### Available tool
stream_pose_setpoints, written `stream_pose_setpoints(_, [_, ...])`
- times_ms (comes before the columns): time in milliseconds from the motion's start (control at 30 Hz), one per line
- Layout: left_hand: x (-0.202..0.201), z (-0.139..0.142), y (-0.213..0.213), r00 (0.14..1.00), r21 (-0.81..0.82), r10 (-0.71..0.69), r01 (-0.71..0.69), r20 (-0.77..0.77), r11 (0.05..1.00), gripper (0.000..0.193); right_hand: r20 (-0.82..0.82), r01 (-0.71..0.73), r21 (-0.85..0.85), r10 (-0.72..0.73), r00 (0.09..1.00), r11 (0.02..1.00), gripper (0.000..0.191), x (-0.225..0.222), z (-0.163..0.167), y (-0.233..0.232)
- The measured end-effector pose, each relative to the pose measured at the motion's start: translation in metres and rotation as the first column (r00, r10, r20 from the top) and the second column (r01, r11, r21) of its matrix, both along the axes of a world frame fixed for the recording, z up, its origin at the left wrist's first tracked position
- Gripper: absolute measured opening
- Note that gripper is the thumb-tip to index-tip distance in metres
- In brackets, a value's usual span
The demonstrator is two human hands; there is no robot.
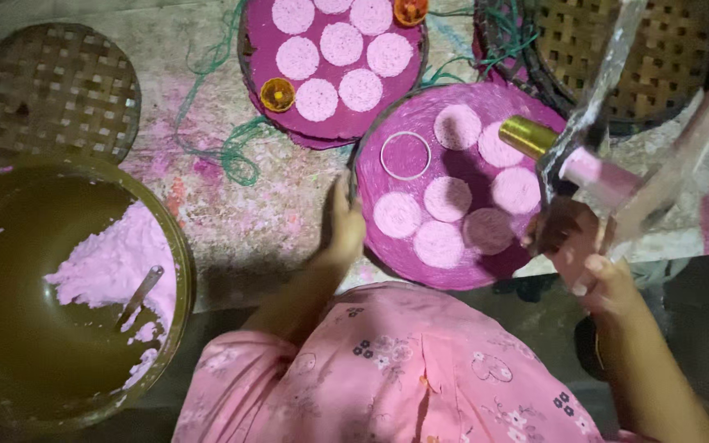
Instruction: The person fills a wooden hand press with pink paste from a large bowl, clamps the press to mold a round disc, and ejects the disc onto pink trays holding many similar discs. They repeat this cycle, occasionally scraping excess paste and repositioning trays.
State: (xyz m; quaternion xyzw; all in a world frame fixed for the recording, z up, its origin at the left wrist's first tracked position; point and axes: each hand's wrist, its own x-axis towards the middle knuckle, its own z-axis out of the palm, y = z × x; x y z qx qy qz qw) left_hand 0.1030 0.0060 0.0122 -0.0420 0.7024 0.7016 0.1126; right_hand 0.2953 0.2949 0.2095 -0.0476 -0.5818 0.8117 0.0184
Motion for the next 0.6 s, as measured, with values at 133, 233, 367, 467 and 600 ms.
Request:
stream_pose_setpoints(133, [0.081,0.014,-0.025,0.997,0.197,-0.068,0.059,0.039,0.979,0.081,0.008,-0.011,0.014,0.011,1.0,1.0,0.093,-0.017,-0.009,-0.01])
stream_pose_setpoints(233, [0.081,0.035,-0.036,0.998,0.097,-0.051,0.054,-0.031,0.994,0.098,0.005,-0.041,0.019,0.041,0.999,0.999,0.093,-0.021,-0.014,-0.016])
stream_pose_setpoints(367, [0.041,0.066,-0.045,0.807,-0.627,-0.48,0.183,-0.345,0.757,0.119,0.024,-0.021,0.027,0.021,1.0,0.999,0.093,-0.02,-0.019,-0.024])
stream_pose_setpoints(467, [0.02,0.077,-0.026,0.692,-0.773,-0.665,0.245,-0.283,0.585,0.126,-0.001,-0.026,0.027,0.026,1.0,0.999,0.092,-0.018,-0.019,-0.027])
stream_pose_setpoints(600, [0.014,0.077,-0.008,0.647,-0.784,-0.677,0.192,-0.351,0.59,0.118,-0.043,-0.029,0.008,0.029,0.999,1.0,0.089,-0.01,-0.017,-0.028])
